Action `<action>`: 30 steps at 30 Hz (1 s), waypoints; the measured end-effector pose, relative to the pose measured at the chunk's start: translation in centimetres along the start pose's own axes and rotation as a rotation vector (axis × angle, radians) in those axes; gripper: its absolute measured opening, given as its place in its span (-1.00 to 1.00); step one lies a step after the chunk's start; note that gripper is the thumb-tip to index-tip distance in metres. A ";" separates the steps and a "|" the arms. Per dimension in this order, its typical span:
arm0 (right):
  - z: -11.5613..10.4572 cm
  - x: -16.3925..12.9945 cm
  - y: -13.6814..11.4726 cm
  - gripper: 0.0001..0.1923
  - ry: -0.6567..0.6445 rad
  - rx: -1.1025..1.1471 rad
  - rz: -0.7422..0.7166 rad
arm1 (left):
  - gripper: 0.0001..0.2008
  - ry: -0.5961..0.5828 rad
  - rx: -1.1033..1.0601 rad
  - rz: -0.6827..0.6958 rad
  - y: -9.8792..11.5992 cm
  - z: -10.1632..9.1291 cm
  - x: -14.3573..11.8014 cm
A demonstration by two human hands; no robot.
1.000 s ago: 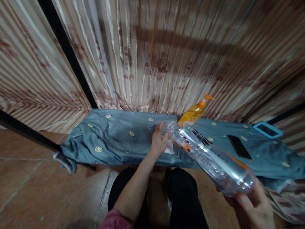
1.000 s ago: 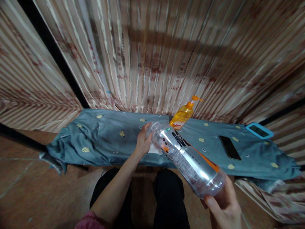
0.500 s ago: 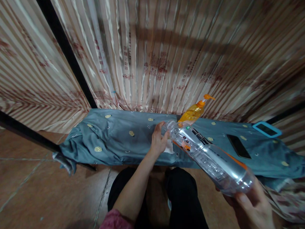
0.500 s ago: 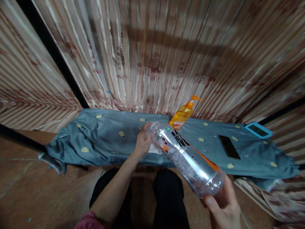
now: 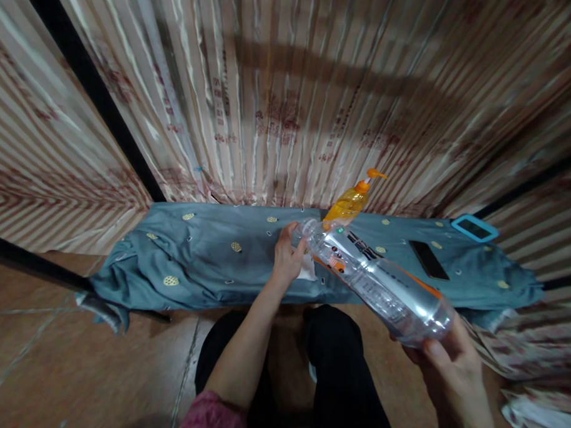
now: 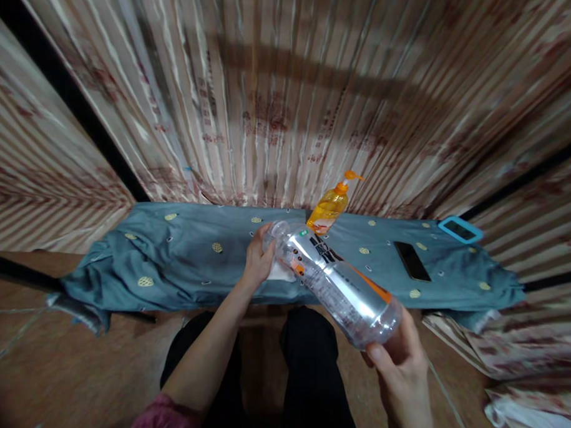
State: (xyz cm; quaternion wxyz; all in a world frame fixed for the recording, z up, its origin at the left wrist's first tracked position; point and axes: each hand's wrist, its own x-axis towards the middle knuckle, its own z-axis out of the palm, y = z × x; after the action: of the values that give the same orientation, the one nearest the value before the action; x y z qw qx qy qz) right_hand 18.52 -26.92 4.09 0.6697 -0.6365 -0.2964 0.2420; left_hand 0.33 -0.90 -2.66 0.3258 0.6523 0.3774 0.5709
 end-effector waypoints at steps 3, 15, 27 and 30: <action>-0.2 0.1 0.0 -0.24 0.005 -0.004 -0.002 | -0.61 -0.002 -0.001 0.009 -0.1 0.1 0.1; 0.5 -0.6 -0.7 -0.19 0.000 0.002 0.007 | -0.62 -0.019 -0.015 -0.058 0.8 -0.1 0.1; 0.9 -0.6 -1.1 -0.09 0.067 0.006 0.044 | -0.61 -0.036 -0.047 -0.068 1.3 -0.1 0.2; 0.5 -0.4 -0.9 -0.07 0.044 0.005 0.049 | -0.61 -0.034 -0.045 -0.056 1.3 -0.2 0.2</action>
State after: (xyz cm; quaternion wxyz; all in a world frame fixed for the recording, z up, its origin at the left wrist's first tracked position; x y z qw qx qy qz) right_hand 17.86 -26.88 4.96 0.6714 -0.6472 -0.2653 0.2451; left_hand 0.29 -1.42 -1.46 0.3628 0.6435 0.3771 0.5587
